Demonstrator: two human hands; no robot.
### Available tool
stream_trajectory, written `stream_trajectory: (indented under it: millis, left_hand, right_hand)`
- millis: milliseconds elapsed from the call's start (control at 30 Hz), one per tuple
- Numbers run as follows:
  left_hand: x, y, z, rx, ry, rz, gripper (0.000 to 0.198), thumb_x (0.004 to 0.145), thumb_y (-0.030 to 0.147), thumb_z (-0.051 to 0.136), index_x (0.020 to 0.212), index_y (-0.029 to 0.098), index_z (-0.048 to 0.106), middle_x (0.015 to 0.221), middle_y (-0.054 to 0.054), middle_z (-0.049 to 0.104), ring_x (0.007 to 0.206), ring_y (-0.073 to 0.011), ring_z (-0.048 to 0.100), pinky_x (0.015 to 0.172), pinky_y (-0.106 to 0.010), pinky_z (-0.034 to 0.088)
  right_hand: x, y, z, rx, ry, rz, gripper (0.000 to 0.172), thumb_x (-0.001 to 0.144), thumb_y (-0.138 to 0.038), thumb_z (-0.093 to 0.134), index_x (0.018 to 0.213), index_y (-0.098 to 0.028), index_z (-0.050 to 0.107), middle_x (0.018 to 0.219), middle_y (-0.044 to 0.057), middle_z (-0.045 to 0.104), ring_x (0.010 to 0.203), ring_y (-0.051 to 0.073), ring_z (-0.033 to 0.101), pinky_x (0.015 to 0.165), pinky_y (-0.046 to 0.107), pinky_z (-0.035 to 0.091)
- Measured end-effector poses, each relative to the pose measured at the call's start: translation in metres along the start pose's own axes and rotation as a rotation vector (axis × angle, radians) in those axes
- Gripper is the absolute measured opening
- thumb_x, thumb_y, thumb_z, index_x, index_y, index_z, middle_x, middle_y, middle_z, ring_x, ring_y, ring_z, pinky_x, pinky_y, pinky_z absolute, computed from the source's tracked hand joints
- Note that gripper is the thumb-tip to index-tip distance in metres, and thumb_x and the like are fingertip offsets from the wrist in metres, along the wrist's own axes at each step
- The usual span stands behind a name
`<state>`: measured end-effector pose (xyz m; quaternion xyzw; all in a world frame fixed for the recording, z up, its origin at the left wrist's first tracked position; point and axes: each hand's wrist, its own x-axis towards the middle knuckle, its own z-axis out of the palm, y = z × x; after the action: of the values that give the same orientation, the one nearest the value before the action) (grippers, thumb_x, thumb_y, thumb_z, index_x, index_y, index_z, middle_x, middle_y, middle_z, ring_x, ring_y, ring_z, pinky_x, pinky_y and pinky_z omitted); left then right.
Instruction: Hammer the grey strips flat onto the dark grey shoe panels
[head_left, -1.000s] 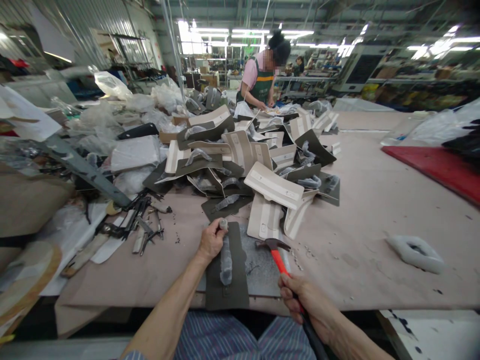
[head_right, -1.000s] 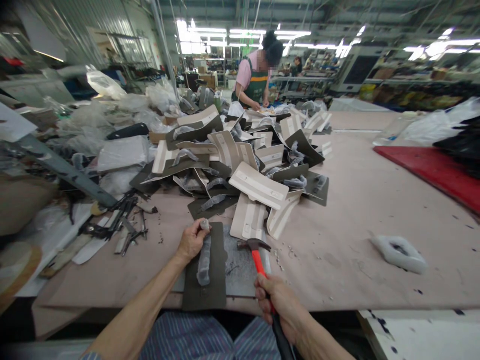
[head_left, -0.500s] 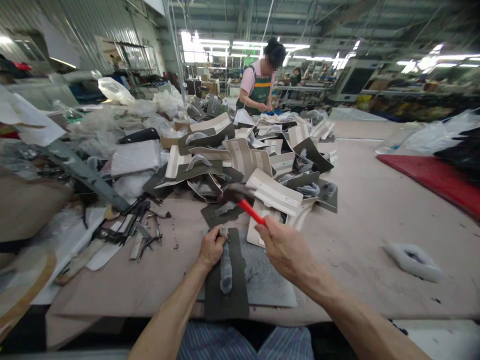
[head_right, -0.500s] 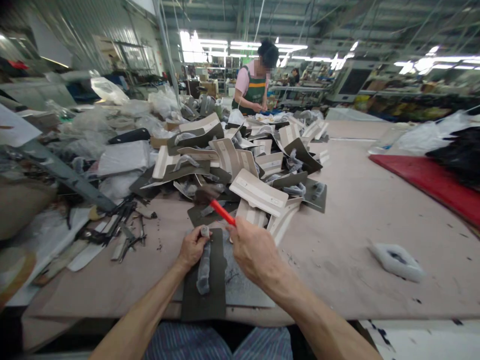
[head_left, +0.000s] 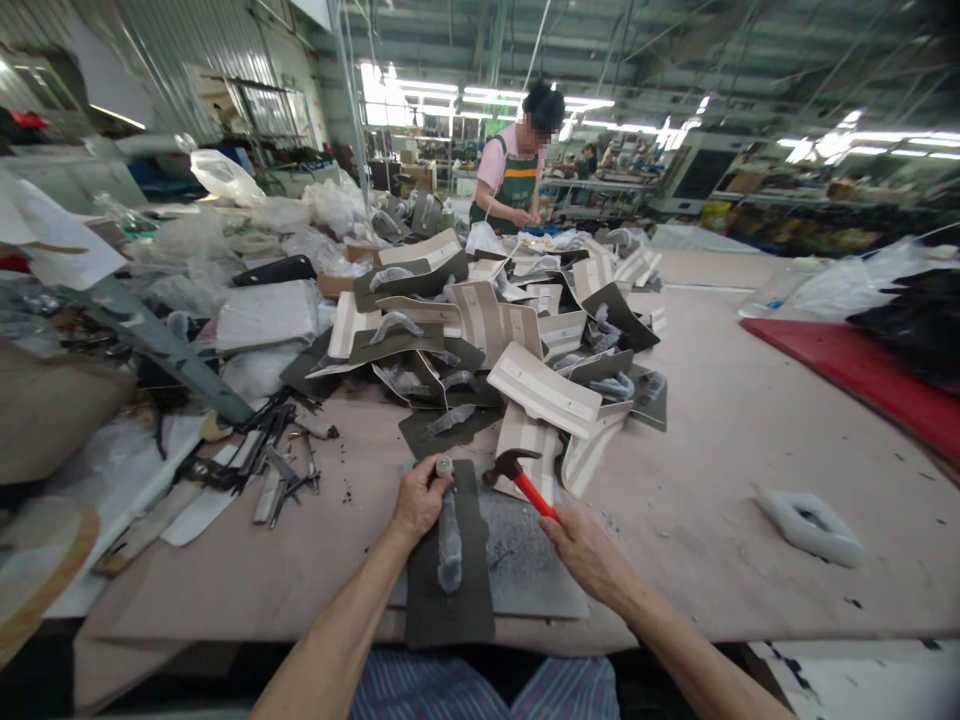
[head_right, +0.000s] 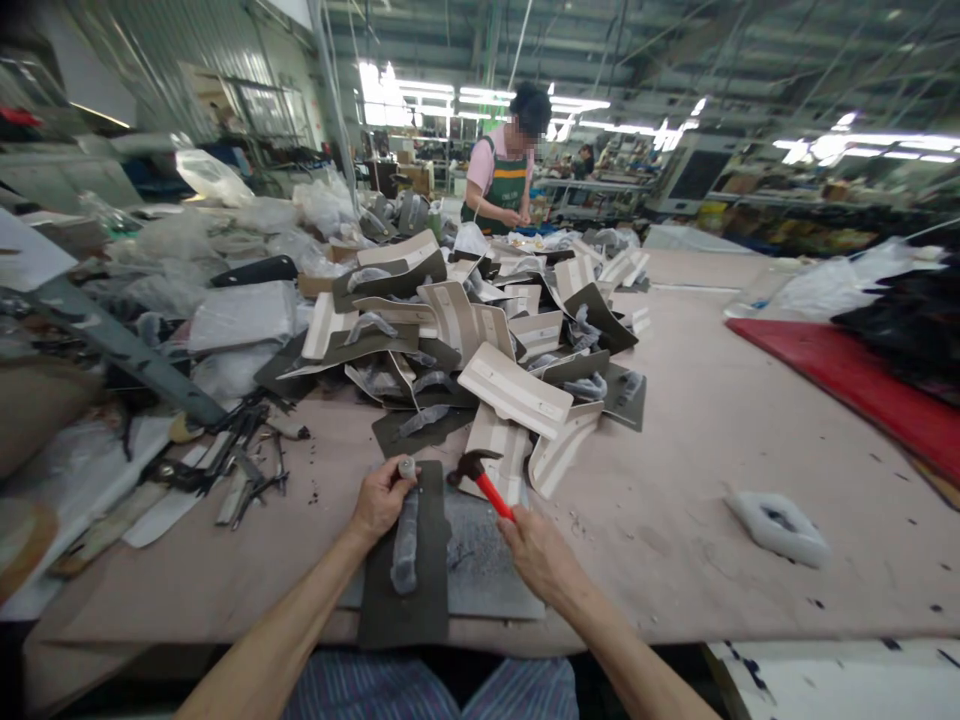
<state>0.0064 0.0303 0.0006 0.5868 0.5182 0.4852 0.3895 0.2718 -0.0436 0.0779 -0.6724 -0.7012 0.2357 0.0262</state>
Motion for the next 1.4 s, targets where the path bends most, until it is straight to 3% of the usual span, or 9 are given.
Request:
stream_trajectory:
  millis: [133, 267, 367, 433, 567, 767, 967, 1167, 1400]
  left_hand:
    - [-0.001, 0.003, -0.001, -0.032, 0.036, -0.022, 0.021, 0.073, 0.021, 0.064, 0.094, 0.019, 0.07, 0.088, -0.002, 0.076, 0.082, -0.0191, 0.07, 0.079, -0.029, 0.052]
    - [0.0, 0.005, 0.001, -0.103, 0.09, -0.094, 0.021, 0.069, 0.023, 0.07, 0.089, 0.019, 0.069, 0.084, -0.002, 0.076, 0.078, -0.0183, 0.069, 0.075, -0.028, 0.053]
    - [0.004, 0.005, 0.004, -0.252, 0.169, -0.185, 0.031, 0.06, 0.025, 0.078, 0.088, 0.017, 0.067, 0.077, -0.002, 0.074, 0.071, -0.0168, 0.068, 0.07, -0.026, 0.053]
    - [0.009, 0.009, 0.002, -0.365, 0.281, -0.236, 0.036, 0.056, 0.027, 0.082, 0.086, 0.016, 0.064, 0.074, -0.001, 0.072, 0.068, -0.0154, 0.067, 0.067, -0.026, 0.053]
    - [0.018, 0.042, -0.024, -0.515, 0.554, -0.19, 0.038, 0.058, 0.032, 0.083, 0.084, 0.015, 0.061, 0.073, 0.0, 0.07, 0.066, -0.0144, 0.067, 0.07, -0.028, 0.054]
    - [0.007, 0.096, -0.053, -0.307, 0.379, 0.093, 0.031, 0.067, 0.028, 0.081, 0.091, 0.017, 0.064, 0.087, -0.004, 0.075, 0.082, -0.0176, 0.071, 0.081, -0.031, 0.056]
    - [-0.02, 0.066, -0.016, -0.207, 0.199, -0.087, 0.029, 0.066, 0.028, 0.079, 0.088, 0.017, 0.064, 0.08, -0.003, 0.074, 0.073, -0.0164, 0.069, 0.07, -0.026, 0.057]
    - [-0.017, 0.058, 0.002, -0.076, 0.168, -0.033, 0.027, 0.068, 0.028, 0.076, 0.091, 0.019, 0.065, 0.084, -0.002, 0.073, 0.076, -0.017, 0.068, 0.073, -0.026, 0.055]
    - [-0.016, 0.042, 0.011, -0.152, 0.089, -0.148, 0.029, 0.066, 0.027, 0.075, 0.091, 0.018, 0.064, 0.083, -0.003, 0.072, 0.077, -0.0181, 0.069, 0.073, -0.027, 0.055]
  right_hand:
    - [-0.003, 0.014, 0.026, -0.191, 0.182, 0.052, 0.027, 0.097, -0.024, 0.039, 0.112, -0.013, 0.059, 0.098, 0.013, 0.065, 0.087, 0.025, 0.061, 0.073, 0.034, 0.042]
    - [-0.005, -0.043, 0.026, -0.252, 0.317, -0.425, 0.059, 0.084, -0.011, 0.052, 0.141, -0.019, 0.041, 0.146, 0.014, 0.041, 0.124, 0.029, 0.044, 0.098, 0.041, 0.038]
    - [-0.003, -0.095, 0.024, -0.297, 0.141, -0.839, 0.039, 0.083, -0.014, 0.056, 0.121, -0.024, 0.057, 0.141, 0.008, 0.047, 0.117, 0.026, 0.048, 0.094, 0.04, 0.041]
    - [-0.003, -0.117, 0.027, -0.364, 0.105, -0.897, 0.017, 0.088, -0.018, 0.053, 0.102, -0.02, 0.062, 0.12, 0.009, 0.059, 0.105, 0.026, 0.053, 0.089, 0.04, 0.043]
    - [-0.011, -0.133, 0.032, -0.45, 0.196, -0.654, 0.013, 0.088, -0.015, 0.048, 0.09, -0.015, 0.061, 0.091, 0.013, 0.064, 0.087, 0.027, 0.06, 0.078, 0.041, 0.047]
    - [-0.02, -0.134, 0.026, -0.261, 0.101, -0.195, 0.025, 0.087, -0.018, 0.049, 0.11, -0.013, 0.055, 0.082, 0.013, 0.071, 0.072, 0.027, 0.07, 0.061, 0.033, 0.047]
    - [-0.016, -0.129, 0.034, -0.053, 0.202, 0.098, 0.028, 0.087, -0.027, 0.054, 0.112, -0.015, 0.052, 0.084, 0.013, 0.073, 0.081, 0.029, 0.072, 0.071, 0.036, 0.049]
    - [0.005, -0.126, 0.033, 0.006, 0.219, 0.195, 0.031, 0.085, -0.029, 0.055, 0.111, -0.014, 0.052, 0.089, 0.018, 0.072, 0.086, 0.032, 0.071, 0.073, 0.039, 0.049]
    - [0.021, -0.121, 0.036, 0.124, 0.192, 0.232, 0.035, 0.084, -0.033, 0.056, 0.113, -0.013, 0.055, 0.092, 0.016, 0.072, 0.09, 0.03, 0.071, 0.075, 0.036, 0.049]
